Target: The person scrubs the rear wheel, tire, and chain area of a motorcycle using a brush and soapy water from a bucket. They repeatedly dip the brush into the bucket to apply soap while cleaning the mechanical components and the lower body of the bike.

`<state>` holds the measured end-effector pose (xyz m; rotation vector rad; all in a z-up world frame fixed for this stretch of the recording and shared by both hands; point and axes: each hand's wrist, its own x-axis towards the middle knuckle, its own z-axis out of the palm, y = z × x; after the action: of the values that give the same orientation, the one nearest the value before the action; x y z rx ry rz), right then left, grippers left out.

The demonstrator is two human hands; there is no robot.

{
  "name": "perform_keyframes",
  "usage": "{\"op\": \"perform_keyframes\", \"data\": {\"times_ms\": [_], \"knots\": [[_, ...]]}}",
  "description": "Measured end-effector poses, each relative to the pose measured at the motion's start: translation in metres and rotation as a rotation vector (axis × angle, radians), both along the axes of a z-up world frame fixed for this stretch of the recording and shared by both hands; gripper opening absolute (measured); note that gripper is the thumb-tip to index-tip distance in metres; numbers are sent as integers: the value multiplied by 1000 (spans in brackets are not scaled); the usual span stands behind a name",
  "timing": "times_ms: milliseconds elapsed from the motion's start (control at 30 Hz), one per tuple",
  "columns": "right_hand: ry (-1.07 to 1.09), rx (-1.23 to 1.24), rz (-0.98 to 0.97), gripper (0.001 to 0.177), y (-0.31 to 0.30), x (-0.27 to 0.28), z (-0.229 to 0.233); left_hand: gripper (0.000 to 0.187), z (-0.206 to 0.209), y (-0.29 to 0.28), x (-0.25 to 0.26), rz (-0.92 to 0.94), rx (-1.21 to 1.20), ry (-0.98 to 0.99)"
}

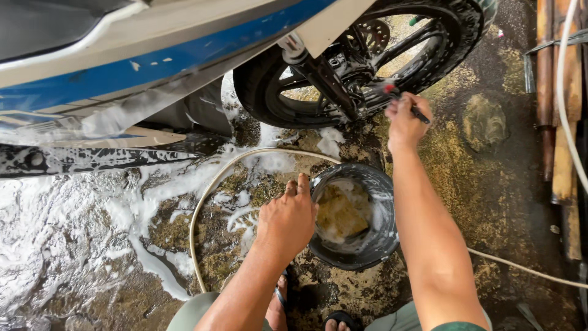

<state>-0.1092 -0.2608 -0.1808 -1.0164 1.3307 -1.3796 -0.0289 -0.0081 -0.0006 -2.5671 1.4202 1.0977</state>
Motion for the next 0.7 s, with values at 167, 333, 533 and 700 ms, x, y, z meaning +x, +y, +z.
{"op": "perform_keyframes", "data": {"times_ms": [167,333,533,700], "knots": [[19,-133,93,10,3,-17,-7,51,-6,-2,-1,-13,-13,-1],[429,-498,287,8,-16,-23,-80,53,-18,4,-3,4,8,17],[545,-506,430,9,14,-29,-91,62,-93,18,-13,60,98,102],[632,-412,493,11,10,-46,-79,76,-126,43,-32,178,67,371]]}}
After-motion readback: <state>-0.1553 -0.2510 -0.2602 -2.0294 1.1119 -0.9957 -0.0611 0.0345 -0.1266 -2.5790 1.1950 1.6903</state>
